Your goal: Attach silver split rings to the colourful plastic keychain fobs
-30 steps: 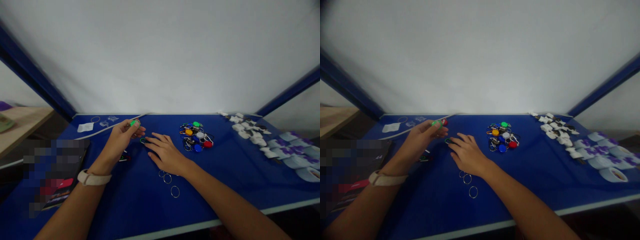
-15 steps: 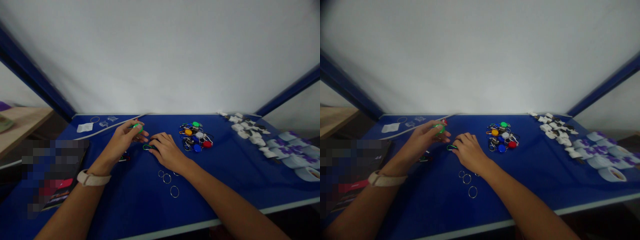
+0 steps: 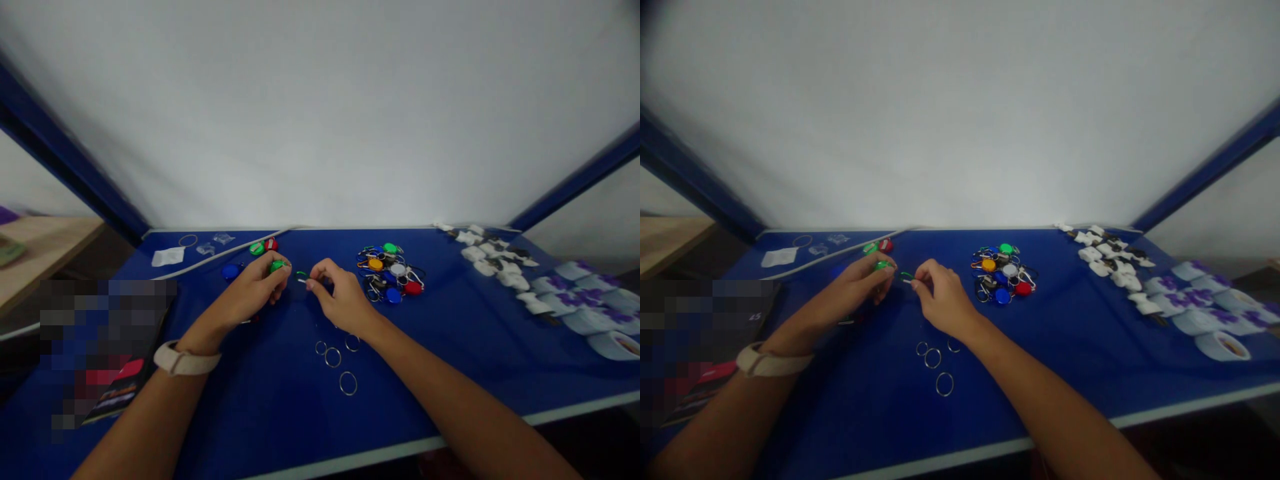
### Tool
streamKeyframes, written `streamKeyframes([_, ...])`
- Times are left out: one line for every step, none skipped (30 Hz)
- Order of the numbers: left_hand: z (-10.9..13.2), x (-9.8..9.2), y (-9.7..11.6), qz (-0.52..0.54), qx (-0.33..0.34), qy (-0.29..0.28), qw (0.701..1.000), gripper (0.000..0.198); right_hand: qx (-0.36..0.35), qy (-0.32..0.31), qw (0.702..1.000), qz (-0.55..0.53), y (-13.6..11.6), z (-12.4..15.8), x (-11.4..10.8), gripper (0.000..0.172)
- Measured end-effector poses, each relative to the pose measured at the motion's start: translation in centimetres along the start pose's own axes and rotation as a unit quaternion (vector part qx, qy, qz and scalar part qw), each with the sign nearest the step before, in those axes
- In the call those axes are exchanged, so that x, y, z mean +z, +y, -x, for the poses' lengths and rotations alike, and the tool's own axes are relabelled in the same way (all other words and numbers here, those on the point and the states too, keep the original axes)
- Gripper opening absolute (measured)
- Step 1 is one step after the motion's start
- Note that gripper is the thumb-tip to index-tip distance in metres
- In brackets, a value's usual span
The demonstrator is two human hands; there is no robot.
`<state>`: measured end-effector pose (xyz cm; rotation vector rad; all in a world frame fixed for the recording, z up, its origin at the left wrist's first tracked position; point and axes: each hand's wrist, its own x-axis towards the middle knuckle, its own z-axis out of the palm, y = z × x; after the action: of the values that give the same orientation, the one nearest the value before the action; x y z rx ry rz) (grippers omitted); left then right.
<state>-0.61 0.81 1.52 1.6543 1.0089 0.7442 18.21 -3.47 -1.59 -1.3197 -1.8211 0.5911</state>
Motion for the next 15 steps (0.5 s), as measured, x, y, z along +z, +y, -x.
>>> streamKeyframes([0.1,0.0,0.3,-0.009,-0.002,-0.012,1.000,0.021,0.003,0.008,0.999,-0.042,0.1,0.0,0.0,0.002])
streamKeyframes([0.3,0.1,0.5,-0.019,-0.006,-0.024,1.000,0.021,0.005,0.011,0.997,-0.079,0.1,-0.1,0.0,0.002])
streamKeyframes([0.4,0.1,0.8,-0.029,-0.009,-0.032,0.999,0.021,0.007,0.012,0.994,-0.109,0.1,-0.1,0.1,0.003])
streamKeyframes([0.6,0.1,1.0,-0.037,-0.011,-0.039,0.999,0.022,0.010,0.011,0.991,-0.131,0.1,-0.1,0.1,0.004])
streamKeyframes([0.7,0.0,1.1,-0.042,-0.011,-0.042,0.998,0.022,0.013,0.009,0.989,-0.145,0.1,-0.1,0.2,0.005])
streamKeyframes([0.8,0.0,1.2,-0.044,-0.009,-0.043,0.998,0.022,0.016,0.006,0.988,-0.152,0.0,0.0,0.2,0.006])
streamKeyframes([0.8,0.0,1.3,-0.046,-0.004,-0.041,0.998,0.022,0.018,0.001,0.988,-0.153,0.0,0.0,0.2,0.008])
streamKeyframes([0.8,0.0,1.3,-0.046,0.000,-0.040,0.998,0.022,0.016,-0.005,0.989,-0.144,0.0,0.1,0.2,0.010])
streamKeyframes([0.8,0.0,1.2,-0.046,0.004,-0.041,0.998,0.022,0.008,-0.011,0.992,-0.123,-0.1,0.1,0.1,0.013])
streamKeyframes([0.8,0.0,1.2,-0.044,0.006,-0.041,0.998,0.021,-0.006,-0.015,0.996,-0.089,-0.2,0.2,0.0,0.016])
streamKeyframes([0.7,0.0,1.1,-0.040,0.008,-0.040,0.998,0.020,-0.029,-0.022,0.998,-0.044,-0.3,0.2,-0.1,0.019])
streamKeyframes([0.7,0.1,1.0,-0.034,0.010,-0.040,0.999,0.019,-0.057,-0.031,0.998,0.008,-0.4,0.2,-0.2,0.022])
streamKeyframes([0.6,0.2,0.9,-0.027,0.010,-0.039,0.999,0.018,-0.085,-0.041,0.994,0.063,-0.4,0.2,-0.3,0.023])
streamKeyframes([0.6,0.2,0.8,-0.021,0.009,-0.039,0.999,0.017,-0.111,-0.051,0.986,0.117,-0.5,0.2,-0.4,0.025])
streamKeyframes([0.5,0.3,0.8,-0.017,0.009,-0.039,0.999,0.017,-0.131,-0.061,0.975,0.166,-0.5,0.2,-0.5,0.025])
